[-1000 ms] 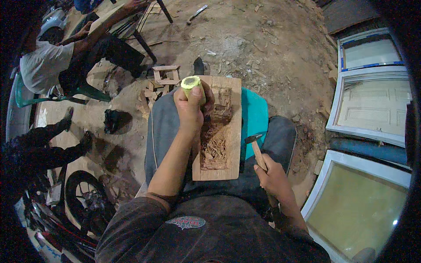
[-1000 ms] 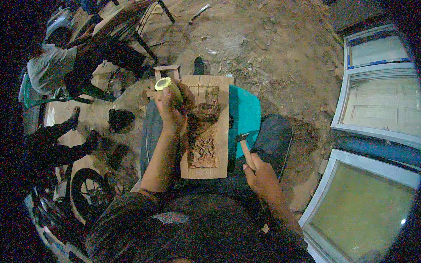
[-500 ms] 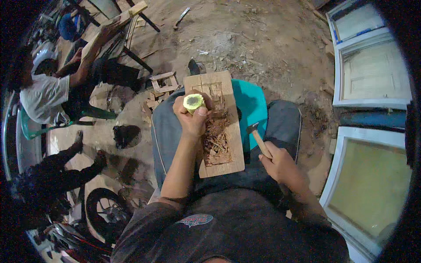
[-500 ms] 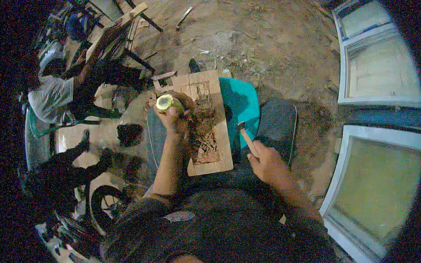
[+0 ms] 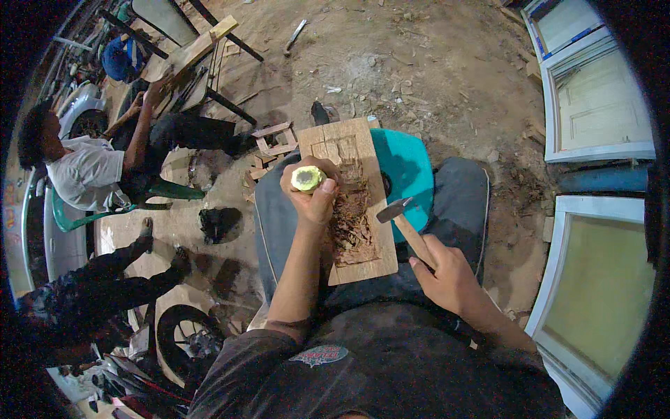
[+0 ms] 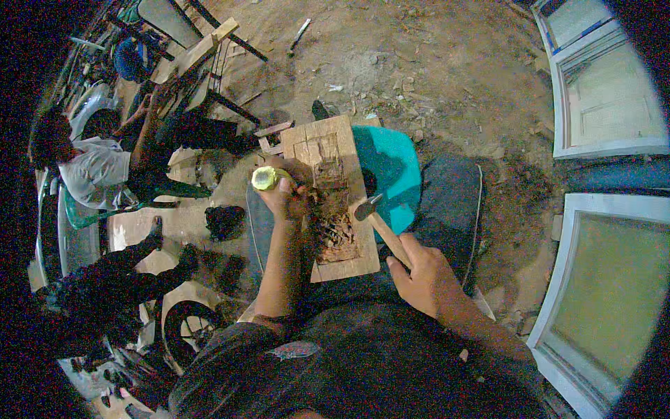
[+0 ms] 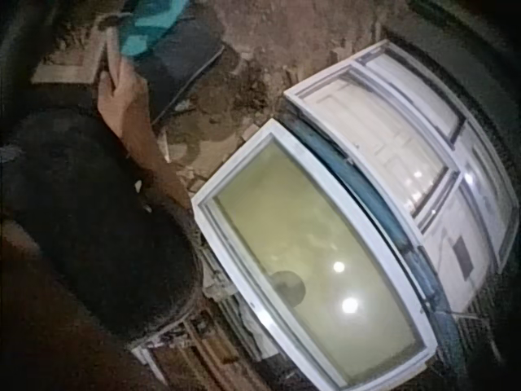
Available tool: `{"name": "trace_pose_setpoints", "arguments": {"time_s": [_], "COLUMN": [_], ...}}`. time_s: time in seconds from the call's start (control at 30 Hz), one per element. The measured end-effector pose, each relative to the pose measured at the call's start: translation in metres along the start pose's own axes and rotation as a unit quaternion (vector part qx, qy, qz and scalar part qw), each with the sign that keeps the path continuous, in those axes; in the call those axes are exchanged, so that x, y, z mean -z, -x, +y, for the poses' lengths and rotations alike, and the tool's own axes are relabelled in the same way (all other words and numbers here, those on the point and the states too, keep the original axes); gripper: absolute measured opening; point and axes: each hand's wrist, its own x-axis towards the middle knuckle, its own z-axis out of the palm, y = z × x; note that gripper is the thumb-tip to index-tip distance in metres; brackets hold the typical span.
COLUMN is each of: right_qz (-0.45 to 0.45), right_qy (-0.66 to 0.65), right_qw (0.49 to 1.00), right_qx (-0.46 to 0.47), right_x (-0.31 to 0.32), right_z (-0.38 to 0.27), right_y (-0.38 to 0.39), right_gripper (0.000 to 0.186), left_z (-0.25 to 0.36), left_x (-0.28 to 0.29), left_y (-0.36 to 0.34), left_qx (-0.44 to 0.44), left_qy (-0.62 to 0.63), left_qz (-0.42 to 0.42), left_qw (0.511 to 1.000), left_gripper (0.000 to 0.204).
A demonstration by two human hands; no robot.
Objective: The person carves a design into a piece of wood using a chisel and a hammer while holding the wood on their lap.
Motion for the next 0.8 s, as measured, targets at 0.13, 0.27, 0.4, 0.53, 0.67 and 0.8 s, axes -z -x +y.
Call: {"name": "trace_pose_setpoints", "arguments": {"time_s": [0.13, 0.27, 0.4, 0.53, 0.67, 0.8], "right_qz": [-0.006, -0.011, -0.028, -0.027, -0.032, -0.053], "right_qy": [0.017, 0.019, 0.016, 0.017, 0.012, -0.02], "right_qw": [1.0, 1.0, 0.998, 0.998, 0.999, 0.996], "right_qx": [-0.015, -0.019, -0.056, -0.054, -0.033, -0.075], "right_x": [0.001, 0.002, -0.001, -0.006, -0.005, 0.003], "right_z": [0.003, 0.006, 0.008, 0.017, 0.02, 0.012], "right_y": [-0.005, -0.008, -0.011, -0.008, -0.012, -0.012], "right_gripper": [0.022, 0.023, 0.021, 0.027, 0.033, 0.027], "left_z": [-0.006, -0.012, -0.001, 0.002, -0.001, -0.003], "left_x": [-0.001, 0.003, -0.002, -0.001, 0.005, 0.009], "left_y": [0.004, 0.007, 0.004, 0.004, 0.007, 0.004], "left_qx": [-0.013, -0.056, -0.01, -0.004, -0.006, -0.036], "left_qy": [0.007, 0.018, 0.039, 0.044, -0.007, -0.043], "left_qz": [0.017, 0.014, 0.024, 0.028, 0.029, -0.012], "left_qw": [1.0, 0.998, 0.999, 0.999, 1.0, 0.998], "left_gripper": [0.039, 0.045, 0.046, 0.047, 0.049, 0.047]}}
